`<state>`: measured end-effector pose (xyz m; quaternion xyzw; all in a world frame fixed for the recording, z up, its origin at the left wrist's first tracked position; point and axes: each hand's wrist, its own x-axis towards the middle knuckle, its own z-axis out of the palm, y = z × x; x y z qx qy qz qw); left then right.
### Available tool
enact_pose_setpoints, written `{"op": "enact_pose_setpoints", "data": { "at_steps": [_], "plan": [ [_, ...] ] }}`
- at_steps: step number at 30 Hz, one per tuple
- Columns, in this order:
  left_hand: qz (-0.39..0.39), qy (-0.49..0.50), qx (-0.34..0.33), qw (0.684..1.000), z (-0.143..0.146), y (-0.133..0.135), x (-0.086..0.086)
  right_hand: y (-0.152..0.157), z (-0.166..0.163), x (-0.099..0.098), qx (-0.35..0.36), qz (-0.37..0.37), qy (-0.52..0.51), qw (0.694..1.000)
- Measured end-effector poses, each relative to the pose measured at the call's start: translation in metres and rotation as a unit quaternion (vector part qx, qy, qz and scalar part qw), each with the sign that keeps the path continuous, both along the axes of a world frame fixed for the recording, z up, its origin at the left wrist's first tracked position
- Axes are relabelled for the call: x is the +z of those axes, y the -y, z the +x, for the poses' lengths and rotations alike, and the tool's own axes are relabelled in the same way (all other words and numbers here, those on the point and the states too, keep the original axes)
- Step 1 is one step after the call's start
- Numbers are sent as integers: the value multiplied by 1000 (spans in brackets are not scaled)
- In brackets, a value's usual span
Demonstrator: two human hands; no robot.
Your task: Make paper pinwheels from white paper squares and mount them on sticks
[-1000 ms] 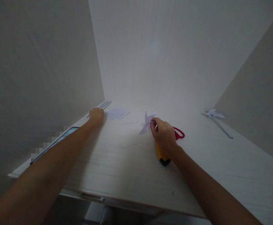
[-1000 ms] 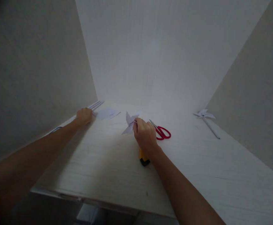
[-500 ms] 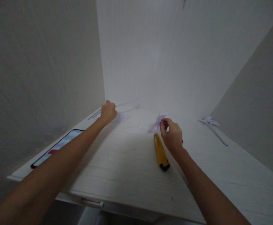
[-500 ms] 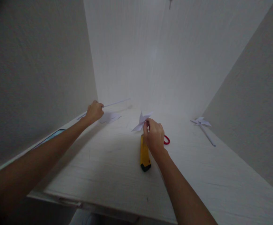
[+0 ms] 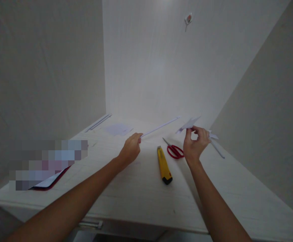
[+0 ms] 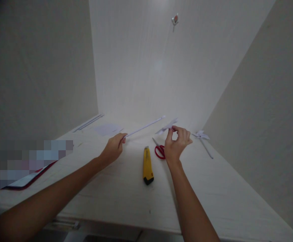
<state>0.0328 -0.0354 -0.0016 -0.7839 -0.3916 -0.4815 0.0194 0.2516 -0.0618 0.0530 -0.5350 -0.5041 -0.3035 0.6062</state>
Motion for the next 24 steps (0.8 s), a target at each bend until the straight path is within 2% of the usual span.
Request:
{"op": "enact_pose_setpoints", "data": {
  "at_steps": [24],
  "plan": [
    [33, -16, -15, 999, -5, -5, -1, -6, 3, -4, 2, -32, -5, 999]
  ]
}}
